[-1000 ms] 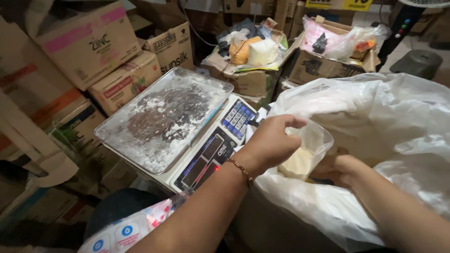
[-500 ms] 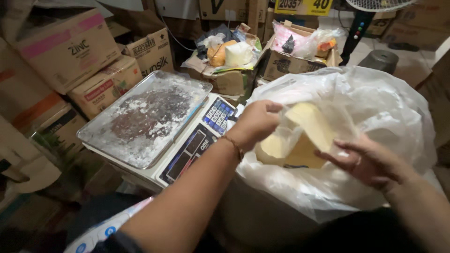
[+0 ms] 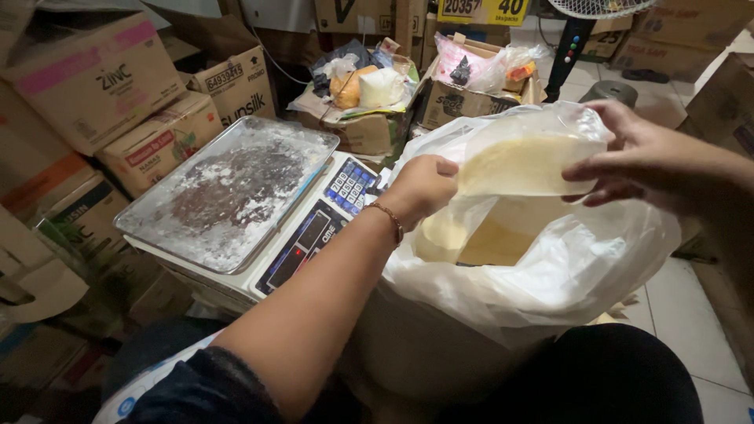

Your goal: The person scoops a white powder from a large sack into small plastic bags using a blue scoop. They place each filled bag on a digital scale to check the weight, then tie the bag closed. The process is repeated for multiple bags.

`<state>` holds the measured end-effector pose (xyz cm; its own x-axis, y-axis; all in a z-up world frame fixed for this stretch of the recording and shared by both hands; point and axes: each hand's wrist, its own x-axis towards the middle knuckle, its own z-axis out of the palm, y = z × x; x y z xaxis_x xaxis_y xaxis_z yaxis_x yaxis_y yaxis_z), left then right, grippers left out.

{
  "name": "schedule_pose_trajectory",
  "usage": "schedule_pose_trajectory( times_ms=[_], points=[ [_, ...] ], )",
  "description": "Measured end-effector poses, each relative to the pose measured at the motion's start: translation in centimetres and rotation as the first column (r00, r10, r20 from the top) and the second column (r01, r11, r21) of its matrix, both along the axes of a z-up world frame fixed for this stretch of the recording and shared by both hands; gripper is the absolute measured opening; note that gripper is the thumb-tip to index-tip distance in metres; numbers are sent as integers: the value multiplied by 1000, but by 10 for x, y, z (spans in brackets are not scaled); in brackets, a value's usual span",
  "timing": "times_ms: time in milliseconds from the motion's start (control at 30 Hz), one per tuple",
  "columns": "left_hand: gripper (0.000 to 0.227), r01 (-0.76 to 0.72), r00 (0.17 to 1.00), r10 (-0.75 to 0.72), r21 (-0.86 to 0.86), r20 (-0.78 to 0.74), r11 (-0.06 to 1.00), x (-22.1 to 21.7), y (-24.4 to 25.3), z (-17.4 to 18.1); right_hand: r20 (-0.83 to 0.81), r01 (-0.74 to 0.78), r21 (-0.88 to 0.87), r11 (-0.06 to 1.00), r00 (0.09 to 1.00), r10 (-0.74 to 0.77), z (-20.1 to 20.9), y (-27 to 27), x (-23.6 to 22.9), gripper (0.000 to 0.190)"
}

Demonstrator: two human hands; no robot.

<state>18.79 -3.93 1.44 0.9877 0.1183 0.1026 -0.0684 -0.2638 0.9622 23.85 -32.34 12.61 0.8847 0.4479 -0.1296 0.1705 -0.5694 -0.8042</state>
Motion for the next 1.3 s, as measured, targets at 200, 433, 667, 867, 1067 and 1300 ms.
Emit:
schedule_pose_trajectory(
  times_ms=[200, 433, 667, 867, 1067, 1300],
  points=[
    [41, 17, 1000, -19, 72, 22, 997, -6, -1, 7, 151, -51, -198, 979, 985, 82, 22, 21, 6, 117],
    [41, -9, 999, 6, 77, 40, 997, -3, 3, 2, 126, -16, -260, 965, 991, 50, 21, 23, 15, 118],
    [40, -23, 999, 19, 84, 48, 996, 1, 9, -4, -241, 83, 115, 990, 969, -53, -16, -13, 26, 111],
    [46, 3, 1000, -4, 50, 21, 999, 0, 14, -3, -118, 259, -41, 965, 958, -262, -18, -25, 27, 107],
    [43, -5, 998, -3, 130, 61, 992, -1, 3, 1, 362, 185, -674, 715, 926, 102, -29, 46, -7, 93],
    [39, -2, 992, -38, 312, 122, 950, 0, -4, 2, 373, -102, -713, 694, 782, 499, -42, 104, -38, 71]
  ],
)
